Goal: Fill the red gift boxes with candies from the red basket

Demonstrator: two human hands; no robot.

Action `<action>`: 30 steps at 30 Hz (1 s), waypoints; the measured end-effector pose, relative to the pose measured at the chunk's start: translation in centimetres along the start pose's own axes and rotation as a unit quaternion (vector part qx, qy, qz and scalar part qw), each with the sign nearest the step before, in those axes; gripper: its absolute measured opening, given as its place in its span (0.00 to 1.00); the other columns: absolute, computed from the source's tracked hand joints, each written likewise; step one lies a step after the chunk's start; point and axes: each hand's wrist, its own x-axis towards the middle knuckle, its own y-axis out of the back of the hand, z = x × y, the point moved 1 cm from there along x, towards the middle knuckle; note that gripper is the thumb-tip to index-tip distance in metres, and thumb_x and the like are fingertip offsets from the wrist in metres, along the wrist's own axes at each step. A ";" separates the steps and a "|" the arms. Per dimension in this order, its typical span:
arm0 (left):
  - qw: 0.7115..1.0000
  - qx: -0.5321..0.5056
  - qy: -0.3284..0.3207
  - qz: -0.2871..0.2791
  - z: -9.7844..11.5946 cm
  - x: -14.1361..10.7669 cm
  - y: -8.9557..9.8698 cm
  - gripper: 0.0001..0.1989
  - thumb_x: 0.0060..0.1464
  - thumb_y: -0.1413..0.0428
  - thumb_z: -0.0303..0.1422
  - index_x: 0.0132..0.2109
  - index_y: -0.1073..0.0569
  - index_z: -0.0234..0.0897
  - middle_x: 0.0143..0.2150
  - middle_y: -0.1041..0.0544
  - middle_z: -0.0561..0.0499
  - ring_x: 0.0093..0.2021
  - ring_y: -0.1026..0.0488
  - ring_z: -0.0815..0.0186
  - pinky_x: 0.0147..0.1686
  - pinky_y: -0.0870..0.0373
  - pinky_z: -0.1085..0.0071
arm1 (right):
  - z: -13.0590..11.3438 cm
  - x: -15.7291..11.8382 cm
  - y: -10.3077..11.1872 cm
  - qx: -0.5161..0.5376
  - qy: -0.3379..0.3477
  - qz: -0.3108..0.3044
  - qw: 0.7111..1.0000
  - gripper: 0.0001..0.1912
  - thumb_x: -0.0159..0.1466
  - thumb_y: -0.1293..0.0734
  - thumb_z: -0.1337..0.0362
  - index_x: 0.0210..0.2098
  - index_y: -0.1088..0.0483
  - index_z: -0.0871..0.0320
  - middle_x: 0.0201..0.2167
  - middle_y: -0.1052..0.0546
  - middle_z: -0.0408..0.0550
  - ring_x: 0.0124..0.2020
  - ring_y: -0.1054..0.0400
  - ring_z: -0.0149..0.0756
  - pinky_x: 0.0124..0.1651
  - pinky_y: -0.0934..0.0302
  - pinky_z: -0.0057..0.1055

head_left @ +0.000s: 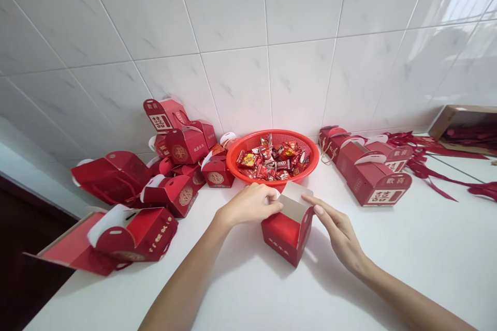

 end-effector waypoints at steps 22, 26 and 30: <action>0.999 -0.019 -0.028 0.004 0.9 -1.7 1.5 0.17 0.61 0.50 0.46 0.37 0.27 0.38 0.36 0.24 0.52 0.36 0.30 0.64 0.33 0.39 0.71 | 0.1 0.3 0.4 -0.005 -0.004 0.011 1.000 0.26 0.66 0.37 0.42 0.50 0.21 0.52 0.56 0.23 0.51 0.61 0.31 0.53 0.63 0.37 0.53; 0.999 0.005 -0.047 0.002 1.4 -1.4 0.4 0.22 0.64 0.53 0.47 0.28 0.32 0.38 0.27 0.30 0.53 0.30 0.34 0.66 0.30 0.44 0.70 | 0.3 0.1 0.1 -0.003 -0.005 0.011 1.000 0.25 0.64 0.35 0.41 0.48 0.20 0.52 0.54 0.22 0.52 0.59 0.30 0.54 0.62 0.37 0.52; 0.999 0.016 -0.045 -0.012 1.1 -1.1 -0.1 0.26 0.64 0.54 0.48 0.22 0.46 0.38 0.23 0.42 0.55 0.25 0.43 0.68 0.27 0.49 0.69 | 0.2 0.0 0.1 -0.005 -0.017 0.020 1.000 0.26 0.62 0.33 0.41 0.48 0.20 0.51 0.54 0.22 0.52 0.59 0.29 0.55 0.62 0.36 0.52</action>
